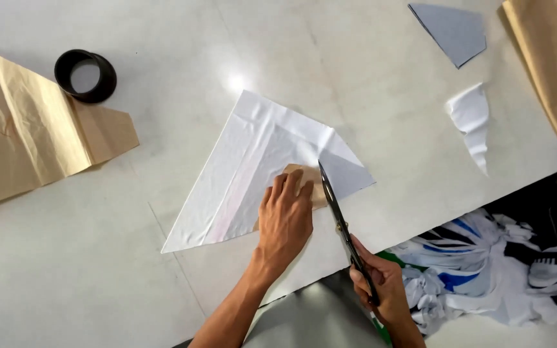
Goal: Cutting out fabric pieces from a larger sheet using paper patterns and scissors.
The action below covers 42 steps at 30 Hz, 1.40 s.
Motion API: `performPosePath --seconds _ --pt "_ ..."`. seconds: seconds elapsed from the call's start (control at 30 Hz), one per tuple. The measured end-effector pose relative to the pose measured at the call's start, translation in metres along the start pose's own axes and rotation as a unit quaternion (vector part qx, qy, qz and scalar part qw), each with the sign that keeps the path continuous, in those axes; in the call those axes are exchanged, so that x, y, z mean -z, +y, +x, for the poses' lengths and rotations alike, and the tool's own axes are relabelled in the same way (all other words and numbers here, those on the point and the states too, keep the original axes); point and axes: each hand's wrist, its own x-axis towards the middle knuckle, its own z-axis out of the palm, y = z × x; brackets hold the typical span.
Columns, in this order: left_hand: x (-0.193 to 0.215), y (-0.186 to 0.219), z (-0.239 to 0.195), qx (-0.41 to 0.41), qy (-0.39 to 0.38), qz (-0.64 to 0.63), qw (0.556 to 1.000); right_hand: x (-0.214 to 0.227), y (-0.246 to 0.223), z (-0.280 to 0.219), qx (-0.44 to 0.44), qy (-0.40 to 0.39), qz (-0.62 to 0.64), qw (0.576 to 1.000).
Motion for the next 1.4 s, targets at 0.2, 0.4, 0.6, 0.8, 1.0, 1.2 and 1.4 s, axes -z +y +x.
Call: performPosePath --seconds 0.2,0.4,0.6,0.8,1.0,1.2,1.4 --pt "-0.009 0.005 -0.005 0.023 0.017 0.024 0.999 0.060 -0.022 0.011 -0.019 -0.101 0.002 0.995" --pt "-0.015 0.019 -0.005 0.082 0.038 0.054 0.994 0.095 -0.078 0.041 -0.069 -0.163 -0.123 0.977" --pt "-0.019 0.038 0.000 0.140 0.078 0.063 0.985 0.127 -0.117 0.093 -0.089 -0.252 -0.206 0.941" --pt "-0.031 0.054 0.006 0.236 0.101 0.020 0.966 0.128 -0.155 0.142 -0.096 -0.350 -0.224 0.904" --pt "-0.039 0.064 0.007 0.275 0.131 0.011 0.952 0.122 -0.169 0.166 -0.080 -0.394 -0.280 0.872" --pt "-0.045 0.061 0.005 0.279 0.137 0.010 0.950 0.123 -0.167 0.173 -0.075 -0.385 -0.337 0.856" --pt "-0.045 0.059 0.002 0.278 0.129 -0.001 0.952 0.120 -0.164 0.172 -0.049 -0.384 -0.360 0.849"
